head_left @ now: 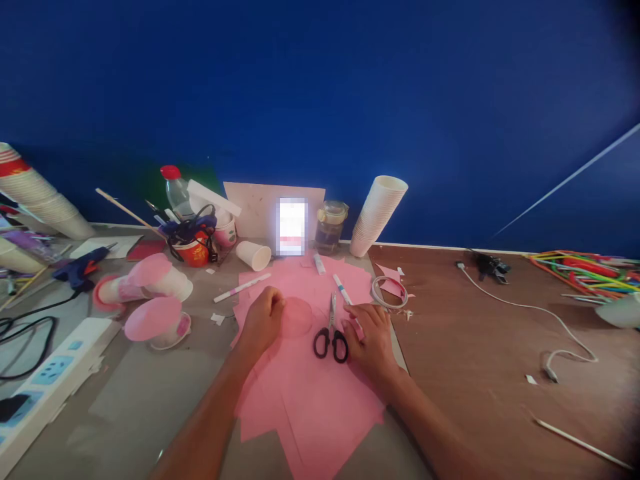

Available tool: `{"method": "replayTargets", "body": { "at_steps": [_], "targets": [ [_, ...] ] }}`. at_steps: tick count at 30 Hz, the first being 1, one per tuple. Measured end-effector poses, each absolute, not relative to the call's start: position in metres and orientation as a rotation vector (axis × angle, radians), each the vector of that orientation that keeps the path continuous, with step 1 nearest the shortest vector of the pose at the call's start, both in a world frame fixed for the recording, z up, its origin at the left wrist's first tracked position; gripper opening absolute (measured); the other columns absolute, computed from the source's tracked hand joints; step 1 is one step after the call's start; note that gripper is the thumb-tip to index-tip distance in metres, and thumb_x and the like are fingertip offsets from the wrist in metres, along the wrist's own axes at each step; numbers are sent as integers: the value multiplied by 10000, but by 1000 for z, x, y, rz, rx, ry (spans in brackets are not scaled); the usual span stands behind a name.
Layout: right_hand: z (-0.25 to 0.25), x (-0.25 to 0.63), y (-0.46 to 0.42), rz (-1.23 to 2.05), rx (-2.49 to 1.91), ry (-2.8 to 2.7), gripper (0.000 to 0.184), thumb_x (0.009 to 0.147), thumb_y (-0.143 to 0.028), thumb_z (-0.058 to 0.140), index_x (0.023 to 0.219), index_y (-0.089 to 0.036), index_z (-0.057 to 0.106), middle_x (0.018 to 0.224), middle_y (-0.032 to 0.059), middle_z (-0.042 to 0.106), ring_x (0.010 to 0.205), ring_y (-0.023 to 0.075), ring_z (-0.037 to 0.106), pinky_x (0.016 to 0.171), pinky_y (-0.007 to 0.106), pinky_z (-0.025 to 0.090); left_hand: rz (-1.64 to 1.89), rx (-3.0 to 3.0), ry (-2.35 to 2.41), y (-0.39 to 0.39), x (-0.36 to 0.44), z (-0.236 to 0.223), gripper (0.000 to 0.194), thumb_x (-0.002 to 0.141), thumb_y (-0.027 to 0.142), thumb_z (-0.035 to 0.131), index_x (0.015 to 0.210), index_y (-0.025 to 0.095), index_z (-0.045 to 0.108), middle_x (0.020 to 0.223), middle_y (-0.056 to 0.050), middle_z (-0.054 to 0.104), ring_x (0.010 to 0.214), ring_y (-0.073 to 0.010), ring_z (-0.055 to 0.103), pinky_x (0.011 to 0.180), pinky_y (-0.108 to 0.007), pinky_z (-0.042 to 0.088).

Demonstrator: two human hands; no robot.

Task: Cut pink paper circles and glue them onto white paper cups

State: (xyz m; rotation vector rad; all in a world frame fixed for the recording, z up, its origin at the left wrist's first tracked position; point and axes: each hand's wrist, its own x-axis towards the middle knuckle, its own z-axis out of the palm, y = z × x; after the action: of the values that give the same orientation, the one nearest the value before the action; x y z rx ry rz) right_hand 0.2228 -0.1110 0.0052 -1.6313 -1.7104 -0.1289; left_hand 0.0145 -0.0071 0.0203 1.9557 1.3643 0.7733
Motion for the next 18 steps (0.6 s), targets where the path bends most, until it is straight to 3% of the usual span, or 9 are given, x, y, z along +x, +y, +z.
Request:
{"method": "replayTargets", "body": {
  "at_steps": [4,8,13,18],
  "targets": [
    [8,216,-112,-56,-1650,-1829,177,850,-174,475,950,-156,620,593,3,596,579,148,499,687,310,309,1066,1595,1325,-5,14,22,119,807,303,467,747,206,433,626,51,428,566,-114,415,533,-235,318],
    [6,207,-112,-43,-1647,-1920,176,856,-198,479,917,-155,639,611,23,619,579,148,510,675,300,278,1107,1258,1244,-6,18,19,174,769,351,537,828,199,475,629,64,415,508,-83,353,471,-207,272],
    [9,195,-114,-78,-1734,-1962,148,824,-192,508,870,-155,643,607,29,623,601,160,519,675,299,255,1150,1049,1046,-8,25,10,457,667,306,668,1071,202,482,798,19,529,700,-97,508,633,-214,396],
    [18,190,-116,-45,-1863,-2043,126,805,-228,556,714,-176,626,632,29,641,637,162,526,668,302,228,1171,1067,1071,-10,28,8,425,688,315,644,1080,217,510,807,24,513,710,-88,501,643,-206,396]
  ]
}}
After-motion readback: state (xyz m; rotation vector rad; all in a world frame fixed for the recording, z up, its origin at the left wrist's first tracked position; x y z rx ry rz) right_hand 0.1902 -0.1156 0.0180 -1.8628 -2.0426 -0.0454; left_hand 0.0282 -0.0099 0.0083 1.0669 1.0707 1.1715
